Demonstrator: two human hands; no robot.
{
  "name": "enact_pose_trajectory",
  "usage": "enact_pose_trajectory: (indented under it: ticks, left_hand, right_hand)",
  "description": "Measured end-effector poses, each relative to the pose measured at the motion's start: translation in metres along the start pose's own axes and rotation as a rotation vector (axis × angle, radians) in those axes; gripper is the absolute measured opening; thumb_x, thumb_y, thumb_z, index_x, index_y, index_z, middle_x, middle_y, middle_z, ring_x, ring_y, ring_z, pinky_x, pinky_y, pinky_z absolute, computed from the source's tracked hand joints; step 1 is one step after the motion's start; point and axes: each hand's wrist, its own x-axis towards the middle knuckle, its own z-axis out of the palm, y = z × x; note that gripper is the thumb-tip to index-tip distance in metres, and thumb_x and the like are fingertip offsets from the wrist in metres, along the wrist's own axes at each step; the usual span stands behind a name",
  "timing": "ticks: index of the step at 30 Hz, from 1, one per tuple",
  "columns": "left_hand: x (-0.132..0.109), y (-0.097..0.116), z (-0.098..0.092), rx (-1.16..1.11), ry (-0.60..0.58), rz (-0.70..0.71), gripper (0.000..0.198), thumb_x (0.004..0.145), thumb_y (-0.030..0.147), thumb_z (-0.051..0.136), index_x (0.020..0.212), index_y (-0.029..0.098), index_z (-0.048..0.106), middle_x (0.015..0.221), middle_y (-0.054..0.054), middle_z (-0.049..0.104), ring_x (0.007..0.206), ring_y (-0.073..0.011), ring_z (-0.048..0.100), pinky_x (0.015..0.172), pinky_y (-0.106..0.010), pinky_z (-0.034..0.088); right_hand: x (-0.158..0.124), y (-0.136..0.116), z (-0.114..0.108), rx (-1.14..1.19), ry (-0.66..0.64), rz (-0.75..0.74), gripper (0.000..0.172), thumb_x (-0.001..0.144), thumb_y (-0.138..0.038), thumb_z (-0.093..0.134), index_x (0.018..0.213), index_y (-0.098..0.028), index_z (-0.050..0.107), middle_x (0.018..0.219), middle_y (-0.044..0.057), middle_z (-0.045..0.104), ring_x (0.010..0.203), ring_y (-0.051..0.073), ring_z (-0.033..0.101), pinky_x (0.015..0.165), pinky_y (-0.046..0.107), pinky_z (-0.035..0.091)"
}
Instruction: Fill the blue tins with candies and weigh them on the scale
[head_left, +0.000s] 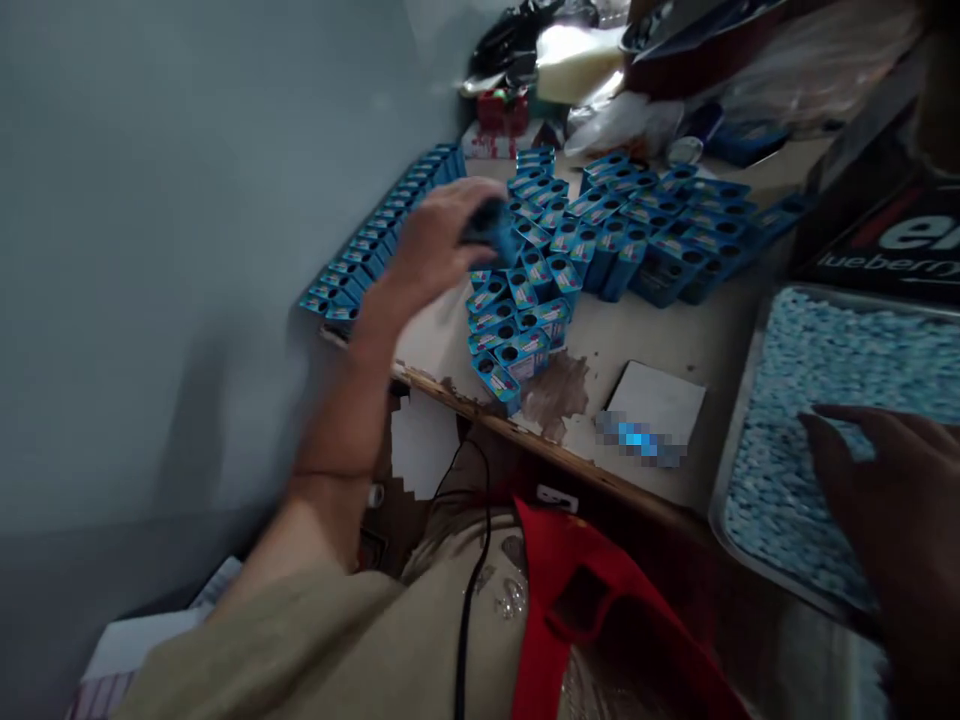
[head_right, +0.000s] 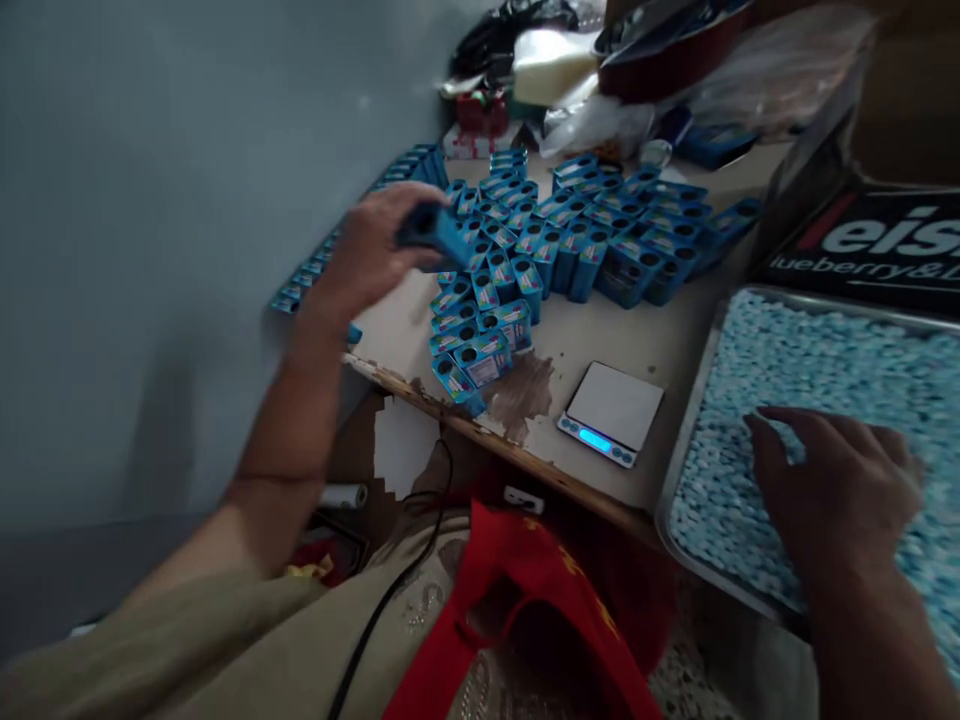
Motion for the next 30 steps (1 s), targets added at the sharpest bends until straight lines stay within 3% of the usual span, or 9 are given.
enact_pose_trajectory:
  ticks: [2, 4, 6, 9, 12, 16, 21, 27, 30]
  left_hand:
    - [-0.014, -0.067, -0.034, -0.074, -0.069, -0.171, 0.064, 0.080, 0.006, 0.095, 0.137, 0.026, 0.074, 0.149, 0.009, 0.078, 0.130, -0.0196, 0.064, 0.137, -0.046, 0.048]
    - [-0.034, -0.125, -0.050, -0.204, -0.159, -0.301, 0.055, 0.079, 0.044, 0.101, 0.128, 0.031, 0.077, 0.125, 0.017, 0.083, 0.111, -0.0165, 0.061, 0.130, -0.042, 0.055]
    - [-0.056, -0.168, -0.053, -0.253, -0.208, -0.380, 0.065, 0.073, 0.076, 0.097, 0.122, 0.036, 0.080, 0.109, 0.020, 0.083, 0.102, -0.0158, 0.058, 0.127, -0.043, 0.057]
    - [-0.081, -0.204, -0.041, -0.251, -0.219, -0.401, 0.077, 0.064, 0.103, 0.086, 0.110, 0.041, 0.082, 0.104, 0.021, 0.083, 0.106, -0.0185, 0.059, 0.127, -0.047, 0.054]
    - [-0.099, -0.216, -0.020, -0.273, -0.228, -0.371, 0.078, 0.063, 0.106, 0.081, 0.105, 0.040, 0.082, 0.101, 0.018, 0.082, 0.111, -0.0216, 0.059, 0.129, -0.051, 0.049]
    - [-0.118, -0.221, 0.011, -0.221, -0.099, -0.304, 0.063, 0.073, 0.087, 0.084, 0.110, 0.036, 0.081, 0.111, 0.008, 0.082, 0.121, -0.0272, 0.059, 0.135, -0.055, 0.039]
    - [-0.132, -0.222, 0.025, -0.096, -0.035, -0.241, 0.032, 0.089, 0.062, 0.084, 0.106, 0.035, 0.078, 0.110, 0.010, 0.079, 0.121, -0.0250, 0.062, 0.149, -0.059, 0.015]
    - [-0.132, -0.216, 0.022, -0.068, 0.045, -0.241, 0.009, 0.096, 0.044, 0.079, 0.104, 0.040, 0.079, 0.128, 0.032, 0.080, 0.140, -0.0238, 0.067, 0.151, -0.061, 0.022]
    - [-0.130, -0.215, 0.023, -0.092, 0.063, -0.244, 0.019, 0.091, 0.038, 0.079, 0.107, 0.048, 0.081, 0.143, 0.047, 0.068, 0.161, -0.0289, 0.059, 0.150, -0.066, 0.024]
  right_hand:
    - [0.001, -0.024, -0.014, 0.136, 0.058, -0.013, 0.037, 0.107, -0.064, 0.055, 0.128, -0.055, 0.083, 0.098, 0.015, 0.079, 0.115, 0.055, 0.075, 0.093, 0.074, 0.053]
    - [0.001, -0.057, -0.024, 0.264, 0.099, -0.013, 0.023, 0.104, -0.060, 0.067, 0.117, -0.061, 0.085, 0.088, 0.012, 0.078, 0.094, 0.054, 0.076, 0.082, 0.071, 0.052]
    - [0.001, -0.098, -0.028, 0.386, 0.027, -0.045, 0.014, 0.102, -0.054, 0.073, 0.107, -0.057, 0.085, 0.089, 0.008, 0.082, 0.078, 0.047, 0.076, 0.074, 0.067, 0.055]
    - [0.002, -0.166, -0.022, 0.527, -0.159, -0.224, 0.011, 0.107, -0.045, 0.073, 0.111, -0.041, 0.082, 0.096, 0.006, 0.084, 0.072, 0.034, 0.076, 0.069, 0.054, 0.062]
    - [0.008, -0.230, -0.009, 0.536, -0.271, -0.551, 0.016, 0.116, -0.036, 0.066, 0.118, -0.030, 0.081, 0.105, 0.008, 0.083, 0.086, 0.027, 0.079, 0.079, 0.043, 0.064]
    - [0.025, -0.282, 0.005, 0.185, -0.380, -0.839, 0.021, 0.114, -0.037, 0.073, 0.125, -0.021, 0.081, 0.112, 0.013, 0.081, 0.102, 0.031, 0.077, 0.087, 0.042, 0.057]
    - [0.033, -0.305, 0.010, -0.105, -0.466, -0.830, 0.026, 0.104, -0.044, 0.087, 0.119, -0.023, 0.082, 0.108, 0.012, 0.078, 0.096, 0.031, 0.070, 0.081, 0.040, 0.047]
    - [0.024, -0.337, 0.030, -0.139, -0.302, -0.724, 0.019, 0.110, -0.028, 0.074, 0.095, -0.021, 0.083, 0.103, 0.017, 0.076, 0.090, 0.032, 0.064, 0.076, 0.043, 0.043]
    - [0.027, -0.359, 0.039, -0.141, -0.372, -0.627, 0.029, 0.107, -0.010, 0.062, 0.094, -0.018, 0.086, 0.102, 0.019, 0.077, 0.088, 0.031, 0.062, 0.075, 0.045, 0.041]
